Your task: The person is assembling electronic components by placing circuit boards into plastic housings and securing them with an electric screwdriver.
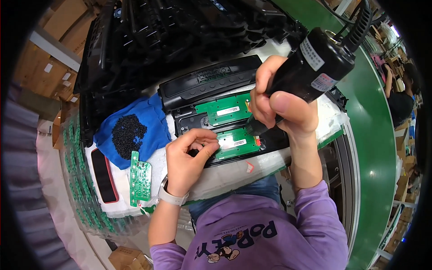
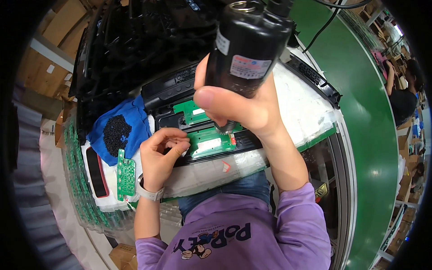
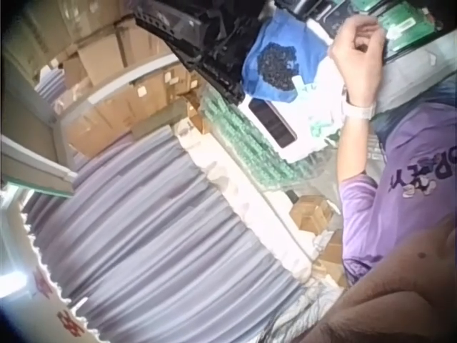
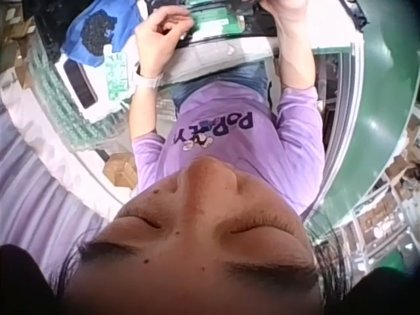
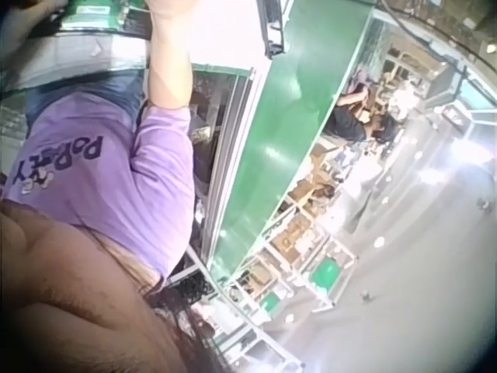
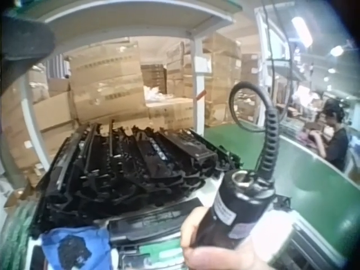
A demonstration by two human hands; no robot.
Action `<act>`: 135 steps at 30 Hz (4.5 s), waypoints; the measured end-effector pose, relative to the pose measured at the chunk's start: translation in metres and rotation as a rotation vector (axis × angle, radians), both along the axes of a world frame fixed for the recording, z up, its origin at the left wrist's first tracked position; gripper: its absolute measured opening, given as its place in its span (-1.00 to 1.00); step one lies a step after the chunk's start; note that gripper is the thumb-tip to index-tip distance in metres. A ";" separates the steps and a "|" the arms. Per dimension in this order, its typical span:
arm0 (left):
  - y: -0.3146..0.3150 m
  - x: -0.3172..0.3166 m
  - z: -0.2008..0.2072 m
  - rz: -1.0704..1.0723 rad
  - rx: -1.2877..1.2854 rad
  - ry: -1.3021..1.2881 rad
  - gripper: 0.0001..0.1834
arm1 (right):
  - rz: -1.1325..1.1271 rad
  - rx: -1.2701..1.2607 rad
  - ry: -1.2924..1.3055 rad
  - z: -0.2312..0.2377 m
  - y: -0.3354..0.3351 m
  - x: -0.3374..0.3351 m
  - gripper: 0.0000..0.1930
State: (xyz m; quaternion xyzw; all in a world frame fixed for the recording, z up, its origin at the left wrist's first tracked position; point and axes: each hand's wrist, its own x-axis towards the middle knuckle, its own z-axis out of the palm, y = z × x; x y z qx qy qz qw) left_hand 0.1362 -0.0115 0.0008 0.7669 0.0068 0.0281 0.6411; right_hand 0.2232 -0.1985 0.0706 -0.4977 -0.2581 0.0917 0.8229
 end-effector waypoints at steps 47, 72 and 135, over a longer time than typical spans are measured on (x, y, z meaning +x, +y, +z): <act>0.002 0.000 0.001 -0.009 -0.330 0.005 -0.83 | 0.185 0.563 -0.140 -0.016 0.004 0.006 -0.61; 0.087 0.008 0.036 0.532 1.180 -0.356 -0.74 | 0.193 0.069 -0.058 -0.008 0.002 -0.015 -0.46; 0.016 -0.004 0.004 -0.084 -0.538 0.147 -0.88 | 0.109 0.579 -0.267 -0.012 0.013 -0.016 -0.57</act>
